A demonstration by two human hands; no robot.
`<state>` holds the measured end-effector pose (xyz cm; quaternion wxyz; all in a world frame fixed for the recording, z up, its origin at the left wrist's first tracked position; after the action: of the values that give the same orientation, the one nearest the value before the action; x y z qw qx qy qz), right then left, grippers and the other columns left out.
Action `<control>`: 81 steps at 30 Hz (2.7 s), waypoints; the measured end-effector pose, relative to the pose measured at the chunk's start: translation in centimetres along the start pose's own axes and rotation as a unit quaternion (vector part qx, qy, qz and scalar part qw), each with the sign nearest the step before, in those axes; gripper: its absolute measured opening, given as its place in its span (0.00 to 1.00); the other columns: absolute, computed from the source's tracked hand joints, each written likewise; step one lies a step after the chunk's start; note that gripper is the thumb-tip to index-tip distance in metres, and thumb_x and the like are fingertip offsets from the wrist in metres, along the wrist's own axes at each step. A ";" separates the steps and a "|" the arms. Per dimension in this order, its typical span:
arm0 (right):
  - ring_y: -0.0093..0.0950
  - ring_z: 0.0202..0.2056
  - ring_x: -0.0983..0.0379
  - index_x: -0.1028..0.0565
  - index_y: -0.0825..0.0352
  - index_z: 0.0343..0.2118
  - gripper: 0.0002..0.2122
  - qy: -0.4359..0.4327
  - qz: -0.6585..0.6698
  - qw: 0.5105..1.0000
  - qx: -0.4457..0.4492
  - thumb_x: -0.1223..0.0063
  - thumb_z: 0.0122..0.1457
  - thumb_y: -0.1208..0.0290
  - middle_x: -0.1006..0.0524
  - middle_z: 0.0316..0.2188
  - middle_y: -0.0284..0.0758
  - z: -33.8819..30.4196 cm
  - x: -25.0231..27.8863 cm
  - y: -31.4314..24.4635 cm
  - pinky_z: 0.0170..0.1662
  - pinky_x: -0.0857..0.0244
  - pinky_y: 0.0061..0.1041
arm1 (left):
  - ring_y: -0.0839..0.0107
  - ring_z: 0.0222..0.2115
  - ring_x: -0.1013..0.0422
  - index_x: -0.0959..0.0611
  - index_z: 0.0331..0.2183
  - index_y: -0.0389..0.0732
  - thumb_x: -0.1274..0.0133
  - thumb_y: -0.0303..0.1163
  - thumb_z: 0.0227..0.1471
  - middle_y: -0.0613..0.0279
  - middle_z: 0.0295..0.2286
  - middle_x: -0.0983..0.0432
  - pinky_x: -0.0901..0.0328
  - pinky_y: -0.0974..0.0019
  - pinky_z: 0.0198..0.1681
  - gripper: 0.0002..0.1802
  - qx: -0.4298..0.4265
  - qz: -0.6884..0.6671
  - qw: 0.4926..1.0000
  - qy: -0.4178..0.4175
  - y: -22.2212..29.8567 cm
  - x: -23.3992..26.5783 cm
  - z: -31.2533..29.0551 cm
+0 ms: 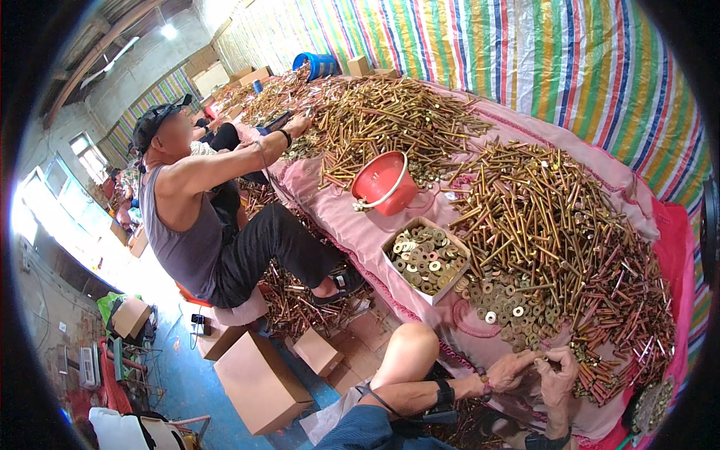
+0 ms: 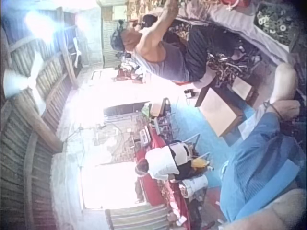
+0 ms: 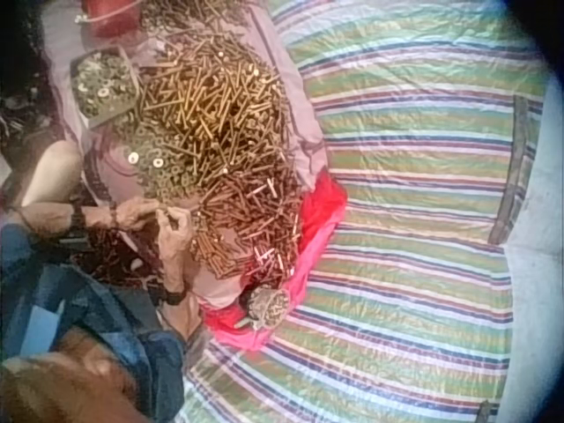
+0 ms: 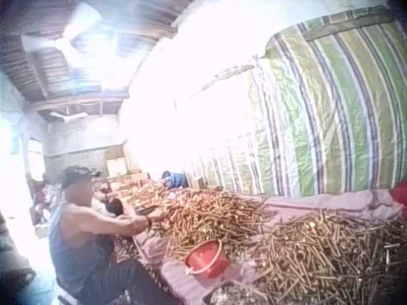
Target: The person assembles metal washers onto long threaded rods by hand, taking the washers from a plastic box and sliding them onto the rods.
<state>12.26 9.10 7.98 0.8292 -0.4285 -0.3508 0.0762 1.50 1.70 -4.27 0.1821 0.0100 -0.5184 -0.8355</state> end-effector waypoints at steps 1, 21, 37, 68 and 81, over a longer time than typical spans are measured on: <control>0.28 0.28 0.31 0.31 0.70 0.28 0.11 -0.001 0.001 1.000 0.000 0.37 0.48 0.76 0.28 0.26 0.36 -0.1 -0.1 0.2 0.34 0.36 0.27 | 0.35 0.42 0.30 0.33 0.57 0.38 0.51 0.14 0.41 0.40 0.45 0.29 0.32 0.48 0.41 0.37 0.005 0.001 1.000 -0.006 0.3 0.1 0.1; 0.30 0.28 0.31 0.26 0.72 0.33 0.08 -0.017 -0.034 0.999 0.022 0.42 0.54 0.75 0.28 0.29 0.37 -0.2 0.3 -0.8 0.33 0.36 0.27 | 0.35 0.40 0.31 0.36 0.58 0.39 0.55 0.16 0.43 0.41 0.42 0.30 0.34 0.47 0.38 0.36 0.006 -0.025 1.000 -0.011 -0.6 -0.6 -0.2; 0.28 0.28 0.33 0.30 0.70 0.29 0.15 -0.032 0.014 0.995 -0.095 0.32 0.46 0.71 0.30 0.26 0.35 -0.3 0.1 0.8 0.33 0.36 0.27 | 0.37 0.38 0.31 0.33 0.54 0.39 0.52 0.18 0.44 0.43 0.37 0.32 0.35 0.49 0.37 0.32 0.003 -0.008 1.000 -0.021 0.4 0.3 0.4; 0.32 0.28 0.25 0.26 0.69 0.27 0.13 -0.054 -0.034 0.996 -0.055 0.29 0.48 0.69 0.24 0.26 0.37 1.0 1.4 -0.4 0.32 0.32 0.30 | 0.41 0.33 0.27 0.26 0.46 0.40 0.47 0.22 0.52 0.46 0.32 0.27 0.32 0.50 0.32 0.17 0.071 0.039 0.997 -0.002 2.0 1.2 1.4; 0.22 0.26 0.25 0.22 0.71 0.36 0.13 0.055 -0.001 0.992 -0.109 0.39 0.59 0.64 0.21 0.26 0.38 5.3 0.7 5.7 0.26 0.33 0.24 | 0.49 0.28 0.23 0.17 0.41 0.39 0.43 0.45 0.58 0.46 0.25 0.21 0.31 0.56 0.29 0.19 0.131 0.036 0.964 -0.229 5.8 3.2 2.9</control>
<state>10.39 16.40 6.04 0.7952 -0.5200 -0.3115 0.0134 -0.36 0.91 2.62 0.0857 -0.1770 -0.6509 -0.7332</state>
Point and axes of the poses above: each hand's wrist, its own z-axis towards the middle knuckle, its own x-axis out of the back of the hand, y = z × x, the point moved 2 cm from there along z, towards the middle knuckle
